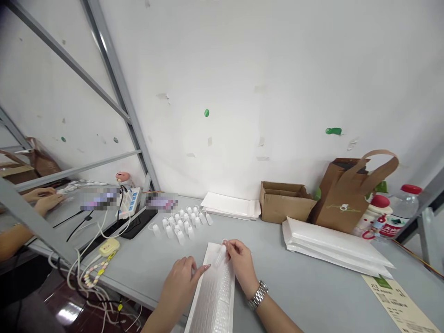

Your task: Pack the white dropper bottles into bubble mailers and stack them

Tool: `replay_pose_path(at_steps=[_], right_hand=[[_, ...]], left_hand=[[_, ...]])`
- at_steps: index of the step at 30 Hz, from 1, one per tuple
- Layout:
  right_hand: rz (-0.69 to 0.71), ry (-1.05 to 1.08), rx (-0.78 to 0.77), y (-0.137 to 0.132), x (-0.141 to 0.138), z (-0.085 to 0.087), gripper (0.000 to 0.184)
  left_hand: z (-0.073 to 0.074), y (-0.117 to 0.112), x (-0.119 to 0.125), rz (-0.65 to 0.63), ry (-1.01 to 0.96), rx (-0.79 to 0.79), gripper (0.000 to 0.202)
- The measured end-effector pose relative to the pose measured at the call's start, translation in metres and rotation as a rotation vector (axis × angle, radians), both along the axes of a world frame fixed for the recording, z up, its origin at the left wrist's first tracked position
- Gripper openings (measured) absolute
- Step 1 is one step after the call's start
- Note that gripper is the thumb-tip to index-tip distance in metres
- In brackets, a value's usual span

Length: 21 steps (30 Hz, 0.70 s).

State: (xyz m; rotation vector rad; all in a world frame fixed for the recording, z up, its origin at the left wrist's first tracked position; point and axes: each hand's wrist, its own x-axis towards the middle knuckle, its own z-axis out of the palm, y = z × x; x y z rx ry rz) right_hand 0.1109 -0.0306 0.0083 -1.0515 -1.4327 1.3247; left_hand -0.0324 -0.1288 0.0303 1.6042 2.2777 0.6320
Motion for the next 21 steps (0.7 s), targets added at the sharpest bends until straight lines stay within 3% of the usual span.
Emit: replay_pose_path(at_steps=[3, 8, 14, 17, 21], right_hand=[[-0.053, 0.034, -0.023, 0.002, 0.0, -0.001, 0.036], [-0.041, 0.104, -0.051, 0.004, -0.003, -0.006, 0.04], [-0.225, 0.008, 0.125, 0.007, 0.007, 0.004, 0.037], [-0.209, -0.077, 0.196, 0.005, 0.009, 0.009, 0.033], [-0.118, -0.08, 0.134, 0.001, 0.005, 0.01, 0.036]], left_hand=[[-0.005, 0.002, 0.001, -0.035, -0.023, -0.034, 0.038], [-0.019, 0.012, 0.005, -0.046, -0.22, 0.028, 0.028], [-0.02, 0.016, 0.004, -0.059, -0.495, 0.054, 0.028], [-0.017, 0.014, 0.004, -0.047, -0.557, 0.098, 0.03], [-0.018, 0.014, 0.006, -0.022, -0.61, 0.098, 0.03]])
